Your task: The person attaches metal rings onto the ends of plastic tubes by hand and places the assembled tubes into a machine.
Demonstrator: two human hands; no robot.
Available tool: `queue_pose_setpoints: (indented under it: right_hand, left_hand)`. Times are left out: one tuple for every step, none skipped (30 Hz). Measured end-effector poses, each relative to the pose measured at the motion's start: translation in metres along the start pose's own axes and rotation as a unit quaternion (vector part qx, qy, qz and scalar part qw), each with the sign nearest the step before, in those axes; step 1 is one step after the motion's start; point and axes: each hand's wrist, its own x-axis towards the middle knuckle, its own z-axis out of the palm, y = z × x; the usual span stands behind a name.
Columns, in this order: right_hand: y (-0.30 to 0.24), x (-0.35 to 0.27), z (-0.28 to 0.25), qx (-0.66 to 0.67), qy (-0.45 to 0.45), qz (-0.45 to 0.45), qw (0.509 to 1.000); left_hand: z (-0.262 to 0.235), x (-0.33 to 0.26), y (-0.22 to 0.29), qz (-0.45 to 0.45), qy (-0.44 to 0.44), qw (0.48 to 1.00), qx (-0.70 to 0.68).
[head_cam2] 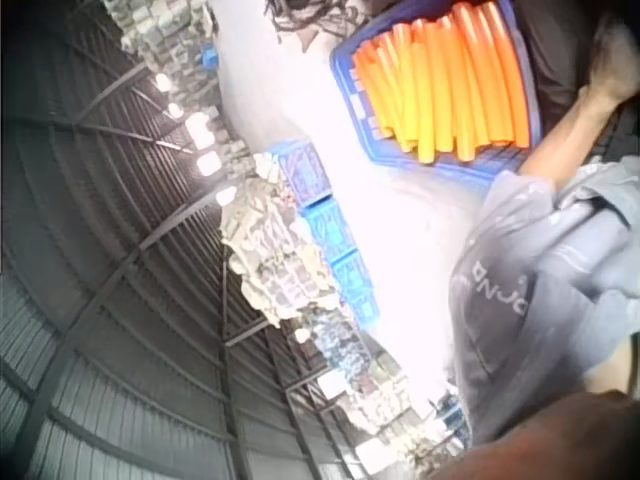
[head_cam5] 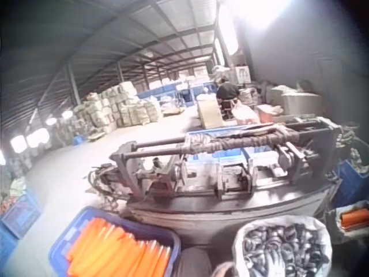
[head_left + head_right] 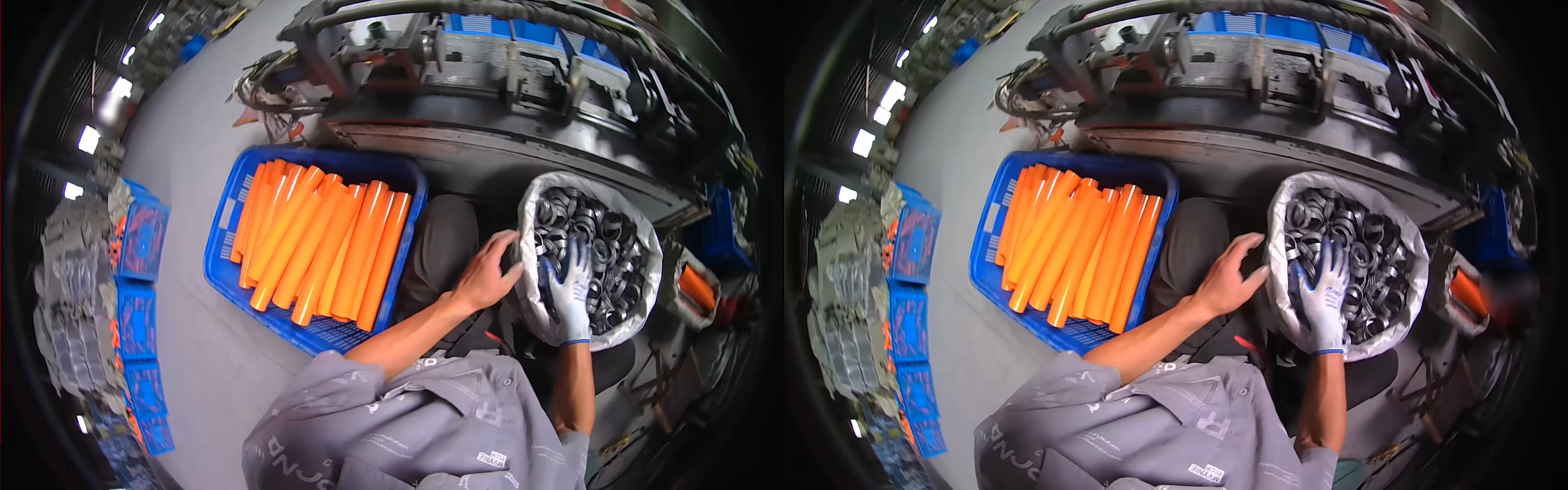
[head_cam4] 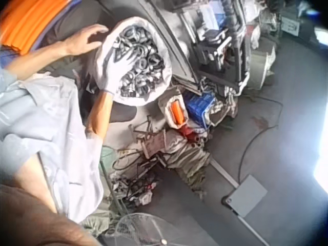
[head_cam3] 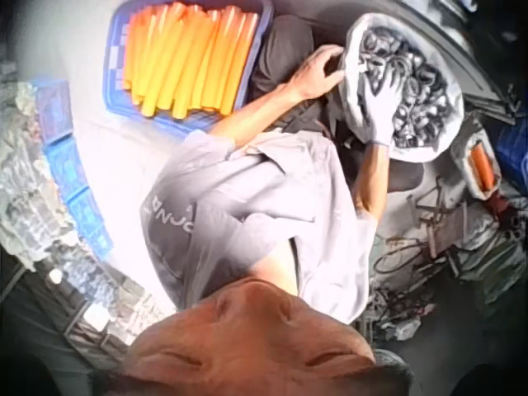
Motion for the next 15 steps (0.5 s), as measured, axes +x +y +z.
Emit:
queue_pose_setpoints:
  right_hand:
    - [0.001,-0.005,0.021,-0.088,-0.053,0.002,0.995]
    - [-0.004,-0.005,0.029,-0.099,-0.059,0.000,0.993]
    - [-0.010,-0.005,0.033,-0.112,-0.061,0.003,0.992]
    - [-0.013,-0.004,0.032,-0.098,-0.071,0.010,0.993]
    - [-0.019,-0.001,0.027,-0.088,-0.085,0.018,0.992]
    - [-0.022,-0.002,0.025,-0.067,-0.066,0.000,0.996]
    - [-0.024,-0.004,0.021,-0.067,-0.065,-0.013,0.996]
    - [-0.019,-0.006,0.019,-0.071,-0.062,-0.030,0.995]
    - [-0.018,-0.006,0.017,-0.062,-0.071,-0.024,0.995]
    - [-0.021,-0.005,0.016,-0.064,-0.078,-0.022,0.995]
    - [-0.024,-0.005,0.013,-0.065,-0.089,-0.020,0.994]
    - [-0.026,-0.003,0.009,-0.059,-0.098,-0.014,0.993]
    - [-0.027,-0.001,0.008,-0.054,-0.107,-0.006,0.993]
    - [-0.022,0.000,0.009,-0.063,-0.106,-0.024,0.992]
    - [-0.017,0.002,0.009,-0.067,-0.107,-0.035,0.991]
  left_hand:
    - [-0.031,-0.014,0.001,0.032,0.012,0.999,0.026]
    - [-0.062,-0.025,-0.005,0.024,0.062,0.996,0.058]
    - [-0.094,-0.035,-0.014,0.019,0.108,0.990,0.088]
    - [-0.127,-0.042,-0.027,0.001,0.166,0.977,0.136]
    - [-0.161,-0.049,-0.046,-0.022,0.223,0.958,0.180]
    - [-0.199,-0.060,-0.068,-0.050,0.256,0.925,0.278]
    - [-0.238,-0.072,-0.088,-0.079,0.282,0.882,0.370]
    - [-0.274,-0.080,-0.100,-0.135,0.292,0.853,0.412]
    - [-0.309,-0.090,-0.118,-0.165,0.309,0.819,0.454]
    - [-0.340,-0.099,-0.127,-0.236,0.308,0.788,0.477]
    - [-0.365,-0.109,-0.134,-0.240,0.317,0.782,0.480]
    - [-0.388,-0.118,-0.140,-0.328,0.310,0.758,0.471]
    - [-0.405,-0.120,-0.142,-0.412,0.301,0.729,0.457]
    - [-0.419,-0.119,-0.144,-0.415,0.306,0.722,0.461]
    - [-0.430,-0.113,-0.145,-0.477,0.236,0.727,0.434]
